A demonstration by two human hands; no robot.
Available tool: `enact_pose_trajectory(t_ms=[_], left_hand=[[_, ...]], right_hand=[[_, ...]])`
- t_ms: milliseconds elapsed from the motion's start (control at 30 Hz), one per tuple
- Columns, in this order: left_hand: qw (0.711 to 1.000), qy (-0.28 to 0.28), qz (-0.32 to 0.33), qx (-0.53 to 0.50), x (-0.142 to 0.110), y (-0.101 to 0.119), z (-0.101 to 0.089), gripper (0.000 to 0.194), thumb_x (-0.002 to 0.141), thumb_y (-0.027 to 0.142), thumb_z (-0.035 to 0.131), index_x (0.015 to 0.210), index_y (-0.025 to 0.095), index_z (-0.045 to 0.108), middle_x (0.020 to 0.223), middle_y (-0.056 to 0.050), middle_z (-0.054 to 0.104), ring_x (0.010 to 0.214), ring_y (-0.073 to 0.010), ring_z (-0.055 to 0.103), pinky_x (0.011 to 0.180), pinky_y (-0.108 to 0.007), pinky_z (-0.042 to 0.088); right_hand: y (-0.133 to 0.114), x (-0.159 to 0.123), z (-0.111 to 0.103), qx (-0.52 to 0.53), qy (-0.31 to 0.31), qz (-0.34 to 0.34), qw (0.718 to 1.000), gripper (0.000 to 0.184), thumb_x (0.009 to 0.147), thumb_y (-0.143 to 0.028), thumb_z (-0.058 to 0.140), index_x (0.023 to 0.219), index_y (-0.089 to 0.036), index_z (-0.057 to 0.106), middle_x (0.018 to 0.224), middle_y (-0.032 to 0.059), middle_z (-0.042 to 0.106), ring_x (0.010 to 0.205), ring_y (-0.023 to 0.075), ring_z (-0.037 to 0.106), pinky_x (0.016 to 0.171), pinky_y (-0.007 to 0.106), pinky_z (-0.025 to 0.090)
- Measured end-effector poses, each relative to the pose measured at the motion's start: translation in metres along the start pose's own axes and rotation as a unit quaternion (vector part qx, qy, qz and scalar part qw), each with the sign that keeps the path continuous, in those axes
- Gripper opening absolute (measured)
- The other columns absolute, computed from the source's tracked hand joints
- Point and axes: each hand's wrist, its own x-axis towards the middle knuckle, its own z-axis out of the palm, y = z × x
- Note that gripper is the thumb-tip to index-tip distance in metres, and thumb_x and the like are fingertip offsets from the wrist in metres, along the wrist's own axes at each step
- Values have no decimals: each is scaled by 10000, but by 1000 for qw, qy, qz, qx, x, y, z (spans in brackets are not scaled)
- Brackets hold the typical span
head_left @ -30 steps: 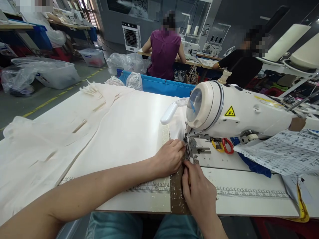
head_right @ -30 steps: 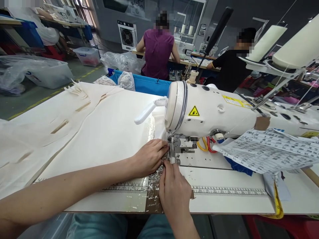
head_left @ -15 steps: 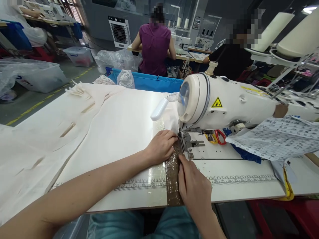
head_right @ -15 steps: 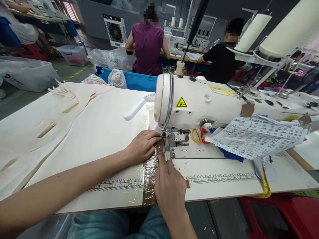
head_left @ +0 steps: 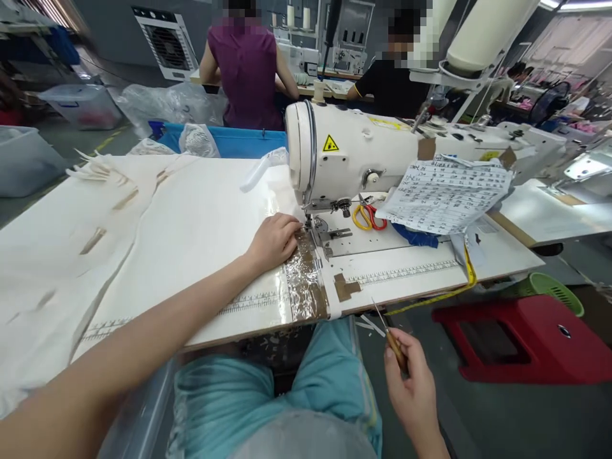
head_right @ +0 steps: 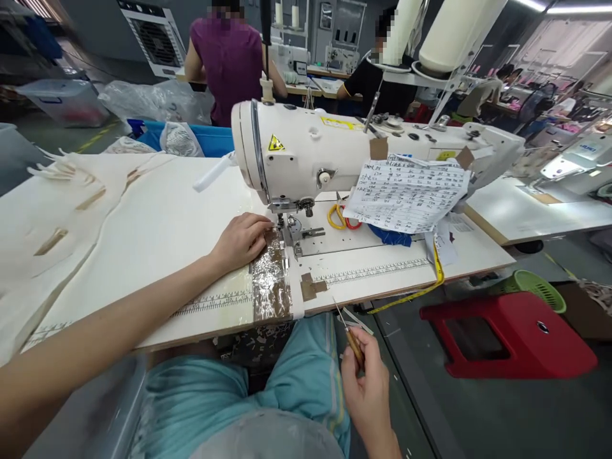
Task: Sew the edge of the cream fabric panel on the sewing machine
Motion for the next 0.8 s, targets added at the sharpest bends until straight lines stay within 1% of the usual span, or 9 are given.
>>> enact_pose_trajectory(t_ms=[133,200,300,400,500,567,667,733,800], left_hand=[[999,-21,-20,41,-3,9,-4,348,910,182,382,1154,152,628,1146,-131,651,1093,-295,565,932,-486,469],[997,-23,-45,54,-5,14,-6,341,907,182,396,1153,146,630,1143,-142,645,1098,-307,557,926,-488,466],[994,-18,-81,70,-10,18,-9,332,898,173,416,1145,125,633,1127,-155,643,1089,-316,556,907,-479,470],[990,-15,-113,80,-18,19,-11,336,893,159,432,1156,104,633,1132,-159,644,1091,-311,555,919,-463,466],[988,-16,-135,78,-25,19,-13,346,907,159,429,1185,96,625,1158,-148,643,1107,-294,551,935,-434,466],[987,-17,-147,70,-28,18,-15,352,914,154,422,1196,87,622,1163,-142,645,1100,-278,555,931,-408,474],[986,-17,-158,51,-30,18,-17,362,915,141,419,1204,60,620,1150,-144,652,1084,-265,564,925,-383,484],[987,-16,-158,37,-30,19,-17,360,912,140,427,1201,56,624,1140,-140,657,1080,-263,569,929,-379,488],[987,-14,-156,21,-30,18,-18,353,910,142,432,1192,68,631,1132,-130,661,1075,-257,575,933,-378,491]], right_hand=[[7,-16,21,-6,-54,-35,998,209,990,-271,408,1038,-181,590,841,60,719,730,164,698,623,242,565],[11,-15,39,-23,-99,-60,993,222,989,-221,402,953,-174,616,900,60,713,773,155,692,684,266,568],[22,1,69,-73,-164,-77,981,106,957,-234,589,971,-148,648,1194,77,663,946,177,677,767,337,581],[33,28,94,-145,-184,-45,971,225,954,-281,629,1147,-165,629,1206,73,647,951,190,672,787,376,587],[40,49,109,-204,-199,-17,958,241,960,-311,623,1157,-172,629,1141,61,664,916,184,674,779,378,587],[43,52,112,-228,-201,-12,953,245,959,-318,623,1157,-173,628,1139,60,663,912,184,673,776,377,586],[50,42,107,-243,-183,-15,953,281,963,-325,616,1201,-175,606,1169,66,647,905,183,669,761,372,586],[60,27,96,-239,-168,-17,956,261,968,-332,605,1171,-167,612,1130,59,653,856,167,666,725,350,582],[75,8,77,-226,-152,-17,962,237,977,-354,584,1107,-161,625,1066,46,662,796,148,657,681,319,570]])
